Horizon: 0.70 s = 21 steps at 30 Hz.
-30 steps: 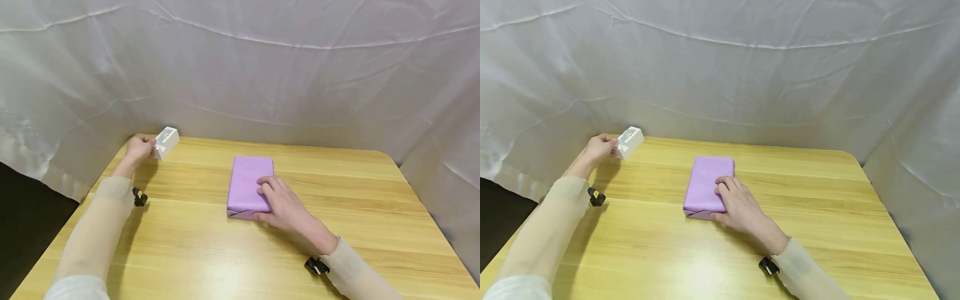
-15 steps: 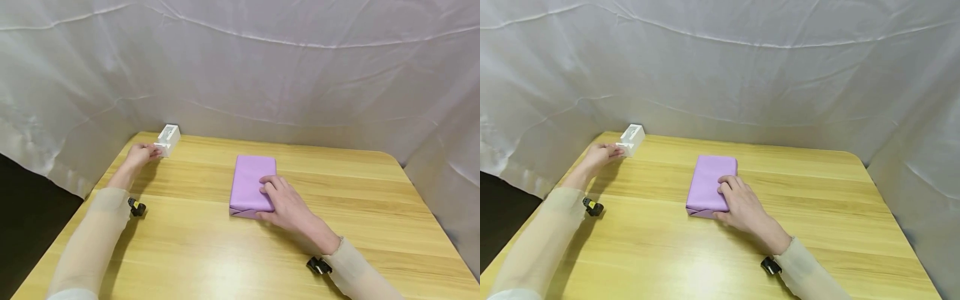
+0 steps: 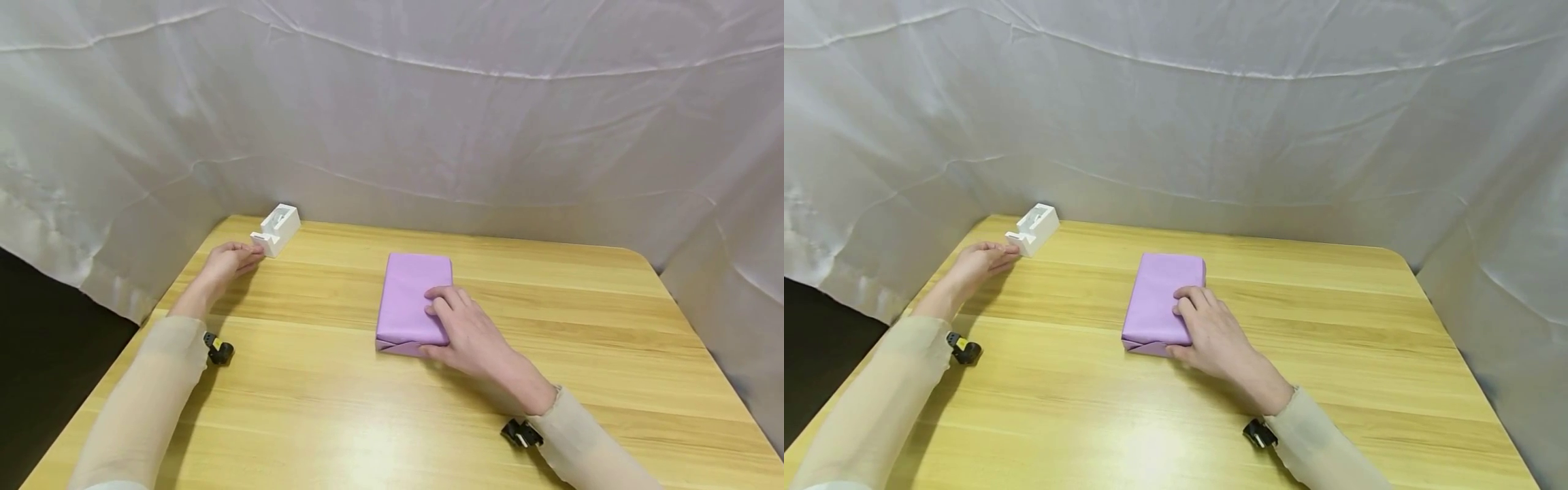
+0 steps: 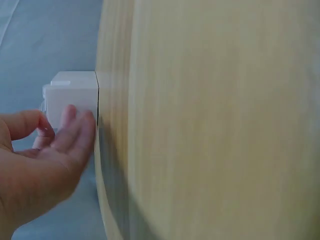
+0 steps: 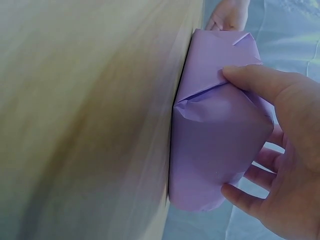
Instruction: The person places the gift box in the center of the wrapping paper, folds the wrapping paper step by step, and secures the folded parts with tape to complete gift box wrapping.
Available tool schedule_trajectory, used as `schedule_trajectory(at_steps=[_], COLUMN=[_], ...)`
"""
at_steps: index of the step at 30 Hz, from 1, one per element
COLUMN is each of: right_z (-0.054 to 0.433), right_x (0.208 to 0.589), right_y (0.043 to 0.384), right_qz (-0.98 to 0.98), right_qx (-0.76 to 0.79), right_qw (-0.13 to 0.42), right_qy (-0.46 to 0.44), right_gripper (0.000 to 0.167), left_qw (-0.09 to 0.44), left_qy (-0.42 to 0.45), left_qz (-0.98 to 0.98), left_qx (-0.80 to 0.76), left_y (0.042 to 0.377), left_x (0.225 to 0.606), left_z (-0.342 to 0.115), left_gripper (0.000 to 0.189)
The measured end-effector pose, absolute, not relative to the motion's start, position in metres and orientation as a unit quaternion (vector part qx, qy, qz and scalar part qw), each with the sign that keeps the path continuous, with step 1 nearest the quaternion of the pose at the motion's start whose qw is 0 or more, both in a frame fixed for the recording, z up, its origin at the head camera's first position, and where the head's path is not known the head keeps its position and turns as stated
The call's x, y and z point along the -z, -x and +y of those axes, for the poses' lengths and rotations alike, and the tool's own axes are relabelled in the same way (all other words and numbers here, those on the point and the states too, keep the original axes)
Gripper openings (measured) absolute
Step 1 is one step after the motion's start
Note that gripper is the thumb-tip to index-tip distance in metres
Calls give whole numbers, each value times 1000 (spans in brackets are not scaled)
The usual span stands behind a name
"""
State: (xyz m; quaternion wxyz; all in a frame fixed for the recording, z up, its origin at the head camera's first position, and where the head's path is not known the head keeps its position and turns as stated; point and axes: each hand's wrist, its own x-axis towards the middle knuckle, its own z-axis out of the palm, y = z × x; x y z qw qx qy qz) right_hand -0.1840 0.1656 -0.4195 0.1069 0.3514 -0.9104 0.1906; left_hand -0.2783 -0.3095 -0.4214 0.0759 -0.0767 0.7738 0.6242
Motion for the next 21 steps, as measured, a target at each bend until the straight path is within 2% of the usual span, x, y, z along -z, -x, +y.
schedule_trajectory(at_steps=[6,11,16,21], right_z=[167,169,170,165], right_x=[419,418,418,419], right_y=[183,181,180,183], right_qz=[-912,-911,-911,-912], right_qx=[-191,-192,-195,-190], right_qw=[104,108,107,100], right_qy=[-347,-348,-346,-349], right_gripper=[58,59,58,58], left_qw=[60,53,44,34], left_qy=[128,130,129,152], left_qz=[802,823,835,842], left_qx=[-580,-550,-533,-516], left_y=[282,286,292,289], left_x=[421,424,429,427], left_z=[-308,-304,-302,-304], left_gripper=[21,24,15,16])
